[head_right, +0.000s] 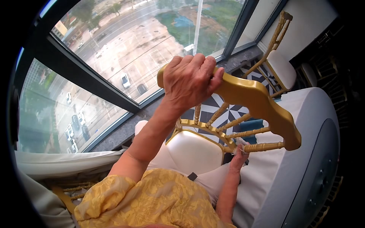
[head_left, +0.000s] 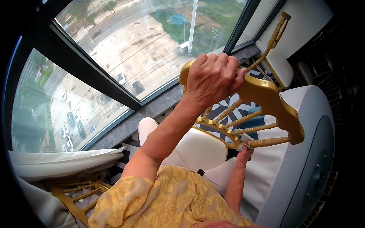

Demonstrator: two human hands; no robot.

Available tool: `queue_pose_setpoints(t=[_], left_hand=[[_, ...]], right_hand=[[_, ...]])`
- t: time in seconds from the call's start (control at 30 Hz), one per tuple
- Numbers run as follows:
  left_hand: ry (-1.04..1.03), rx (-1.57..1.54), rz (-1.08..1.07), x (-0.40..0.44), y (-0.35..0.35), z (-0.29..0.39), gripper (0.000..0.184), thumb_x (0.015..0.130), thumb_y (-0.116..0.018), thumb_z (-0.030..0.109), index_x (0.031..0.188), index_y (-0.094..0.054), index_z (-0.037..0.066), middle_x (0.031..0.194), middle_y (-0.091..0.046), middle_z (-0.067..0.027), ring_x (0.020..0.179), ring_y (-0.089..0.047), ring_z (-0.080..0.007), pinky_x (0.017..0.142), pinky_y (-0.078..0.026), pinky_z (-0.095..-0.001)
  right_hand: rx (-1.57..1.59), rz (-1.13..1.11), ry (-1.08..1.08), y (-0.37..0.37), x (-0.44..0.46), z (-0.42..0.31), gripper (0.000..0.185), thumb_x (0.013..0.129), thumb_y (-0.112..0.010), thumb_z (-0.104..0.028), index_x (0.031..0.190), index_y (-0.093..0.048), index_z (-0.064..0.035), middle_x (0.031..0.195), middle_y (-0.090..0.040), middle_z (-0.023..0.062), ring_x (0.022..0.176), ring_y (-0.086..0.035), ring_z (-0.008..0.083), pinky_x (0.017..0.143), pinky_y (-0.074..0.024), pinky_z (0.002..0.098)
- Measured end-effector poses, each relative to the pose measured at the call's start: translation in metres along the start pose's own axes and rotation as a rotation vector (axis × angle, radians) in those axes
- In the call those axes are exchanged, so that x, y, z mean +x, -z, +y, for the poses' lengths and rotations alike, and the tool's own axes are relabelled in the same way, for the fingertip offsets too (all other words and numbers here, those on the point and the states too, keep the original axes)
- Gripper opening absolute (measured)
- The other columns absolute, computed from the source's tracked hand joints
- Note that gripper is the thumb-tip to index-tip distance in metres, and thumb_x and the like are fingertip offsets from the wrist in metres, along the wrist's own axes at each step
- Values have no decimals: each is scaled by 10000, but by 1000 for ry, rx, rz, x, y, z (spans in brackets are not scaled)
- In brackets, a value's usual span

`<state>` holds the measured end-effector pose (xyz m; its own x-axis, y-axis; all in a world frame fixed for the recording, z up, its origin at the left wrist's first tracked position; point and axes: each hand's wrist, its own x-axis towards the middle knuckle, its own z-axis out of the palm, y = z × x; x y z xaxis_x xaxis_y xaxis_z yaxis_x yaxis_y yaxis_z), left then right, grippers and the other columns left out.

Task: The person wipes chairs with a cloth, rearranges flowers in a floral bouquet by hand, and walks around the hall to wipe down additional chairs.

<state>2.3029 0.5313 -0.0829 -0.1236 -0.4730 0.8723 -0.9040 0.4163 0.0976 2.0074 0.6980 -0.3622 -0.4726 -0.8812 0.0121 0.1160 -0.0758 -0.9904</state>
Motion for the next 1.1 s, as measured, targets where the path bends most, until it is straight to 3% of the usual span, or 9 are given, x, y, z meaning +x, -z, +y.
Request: queue_pose_setpoints(t=[0.17,0.27,0.37,0.5,0.6,0.77,0.87,0.97,1.1], left_hand=[[-2,-1,3,-1,-2,0,244,838,-617,325,715,-562,122,642,-517,-9,576,-525,-177,585,-369,-314],[-9,1,12,0,-2,0,240,835,-619,326,718,-565,123,642,-515,-8,576,-523,-176,583,-368,-314],[-4,16,4,0,-2,0,234,829,-622,322,719,-564,125,638,-508,-8,570,-519,-177,580,-365,-313],[-3,15,4,0,-2,0,227,827,-623,317,725,-563,123,633,-497,-10,572,-517,-178,577,-363,-313],[-4,15,5,1,0,1,228,827,-625,318,727,-563,122,635,-497,-9,573,-518,-176,577,-365,-314],[-17,17,-33,-1,1,0,258,849,-603,348,767,-603,103,659,-518,-13,601,-522,-162,592,-350,-312],[-3,12,-38,-3,0,0,258,850,-602,351,765,-601,106,665,-518,-15,607,-523,-163,599,-353,-312],[-14,15,-56,-1,0,1,264,856,-599,356,780,-605,104,673,-520,-15,611,-525,-164,602,-356,-313],[-23,10,-27,-2,0,-1,268,864,-592,358,802,-614,99,673,-517,-12,607,-520,-164,603,-357,-313]], right_hand=[[-184,3,283,-8,40,-147,426,960,-550,-256,1276,-452,12,1193,-526,119,1077,-532,223,954,-424,348],[-114,42,376,-18,53,-176,418,969,-520,-278,1261,-459,15,1177,-525,119,1063,-531,225,948,-420,351],[-320,200,386,-8,52,-125,402,963,-494,-254,1237,-448,36,1189,-512,145,1061,-530,235,939,-429,369],[-370,269,113,13,5,-1,622,988,-467,-404,1369,-340,71,1355,-416,230,1202,-452,321,1032,-348,396],[-469,-16,4,42,-24,102,561,992,-490,-327,1359,-345,72,1353,-412,236,1247,-411,334,1081,-282,386],[-499,-231,-15,55,-15,130,480,959,-533,-198,1351,-374,28,1315,-470,160,1209,-458,282,1057,-317,369],[58,-124,-172,25,-6,28,428,912,-568,-108,1305,-438,0,1265,-517,101,1167,-497,227,1041,-350,364],[287,-96,-39,7,15,-82,556,860,-596,-127,1365,-390,-21,1301,-486,93,1214,-469,235,1071,-335,397],[605,-169,154,3,30,-179,624,1004,-317,-508,1444,-307,-66,1443,-391,101,1323,-384,254,1137,-268,437]])
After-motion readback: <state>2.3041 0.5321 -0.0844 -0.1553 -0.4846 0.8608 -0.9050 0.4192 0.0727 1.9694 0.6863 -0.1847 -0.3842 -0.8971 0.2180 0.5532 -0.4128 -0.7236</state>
